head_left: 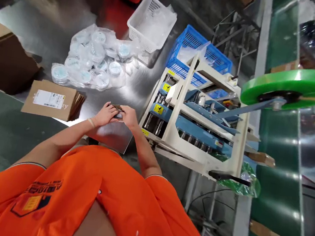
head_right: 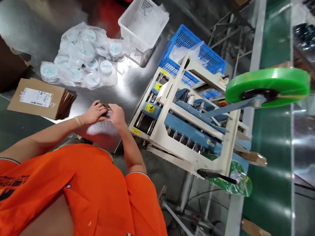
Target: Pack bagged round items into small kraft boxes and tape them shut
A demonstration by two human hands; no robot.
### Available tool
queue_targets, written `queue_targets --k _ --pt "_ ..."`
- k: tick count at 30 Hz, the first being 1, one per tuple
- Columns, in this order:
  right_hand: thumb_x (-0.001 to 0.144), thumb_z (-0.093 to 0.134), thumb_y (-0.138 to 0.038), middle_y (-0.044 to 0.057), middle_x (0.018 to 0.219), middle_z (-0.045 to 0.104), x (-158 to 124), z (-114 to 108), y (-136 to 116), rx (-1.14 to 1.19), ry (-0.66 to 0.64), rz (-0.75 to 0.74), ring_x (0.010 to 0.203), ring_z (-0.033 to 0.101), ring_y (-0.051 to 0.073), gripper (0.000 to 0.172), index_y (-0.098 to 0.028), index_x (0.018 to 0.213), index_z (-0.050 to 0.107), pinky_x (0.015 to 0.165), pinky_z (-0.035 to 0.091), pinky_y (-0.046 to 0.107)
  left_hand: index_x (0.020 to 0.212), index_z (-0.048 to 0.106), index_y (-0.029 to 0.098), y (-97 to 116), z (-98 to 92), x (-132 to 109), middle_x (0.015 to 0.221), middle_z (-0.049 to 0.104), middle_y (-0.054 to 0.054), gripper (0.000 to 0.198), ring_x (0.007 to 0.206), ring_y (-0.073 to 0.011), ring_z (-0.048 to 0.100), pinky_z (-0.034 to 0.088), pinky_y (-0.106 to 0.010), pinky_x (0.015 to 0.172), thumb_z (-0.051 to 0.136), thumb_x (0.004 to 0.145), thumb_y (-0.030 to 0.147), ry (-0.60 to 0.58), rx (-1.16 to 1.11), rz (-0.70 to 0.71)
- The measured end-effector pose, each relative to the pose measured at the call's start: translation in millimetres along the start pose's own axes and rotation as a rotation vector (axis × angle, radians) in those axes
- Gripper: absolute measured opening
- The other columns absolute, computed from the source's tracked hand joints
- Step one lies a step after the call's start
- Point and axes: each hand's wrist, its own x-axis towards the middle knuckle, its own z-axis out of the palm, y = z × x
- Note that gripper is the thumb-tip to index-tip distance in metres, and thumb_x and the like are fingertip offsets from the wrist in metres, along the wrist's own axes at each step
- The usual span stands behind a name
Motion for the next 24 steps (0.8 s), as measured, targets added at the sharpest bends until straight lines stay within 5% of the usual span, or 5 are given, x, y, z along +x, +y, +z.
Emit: queue_targets --k 3,6,12,16,24 --pt "0.097 0.064 -0.028 0.010 0.098 0.082 -16 -21 16 0.047 0.149 0.184 0.104 0.075 0.025 0.018 -0.018 0.094 0.079 0.102 0.061 0.039 0.139 0.075 0.019 3 -1.8 1 0.132 0.074 -0.022 0.049 0.126 -0.0400 0.060 0.028 -0.069 0.129 0.064 0.105 0.052 -0.017 0.035 -0.007" --pt "0.089 0.072 -0.024 0.007 0.091 0.082 -13 -8 19 0.113 0.023 0.264 0.089 0.075 0.023 0.011 -0.017 0.090 0.079 0.091 0.063 0.038 0.145 0.071 0.014 5 -0.6 3 0.135 0.073 -0.025 0.062 0.128 -0.0431 0.059 0.024 -0.072 0.131 0.066 0.101 0.058 -0.029 0.042 -0.021" --pt "0.096 0.071 -0.022 0.011 0.111 0.083 -9 7 18 -0.053 -0.217 -0.027 0.113 0.074 0.028 0.015 -0.019 0.095 0.085 0.115 0.056 0.047 0.143 0.070 0.015 -5 -8.6 2 0.136 0.073 -0.022 0.065 0.136 -0.0424 0.058 0.021 -0.071 0.134 0.071 0.096 0.061 -0.048 -0.137 0.003" --pt "0.102 0.074 -0.025 0.014 0.132 0.076 -28 -7 39 -0.205 -0.324 -0.229 0.132 0.067 0.029 0.012 -0.020 0.103 0.084 0.123 0.051 0.048 0.147 0.064 0.020 -39 -14.7 -22 0.149 0.067 -0.017 0.057 0.148 -0.0323 0.055 0.037 -0.054 0.132 0.056 0.105 0.058 0.212 -0.520 -0.176" --pt "0.106 0.069 -0.020 0.011 0.125 0.075 -31 5 53 -0.341 -0.343 -0.324 0.119 0.067 0.026 0.015 -0.019 0.104 0.084 0.114 0.056 0.042 0.140 0.065 0.018 -42 34.6 -16 0.125 0.075 -0.011 0.100 0.119 -0.0310 0.069 0.058 -0.043 0.107 0.101 0.053 0.051 0.155 -1.188 -0.526"
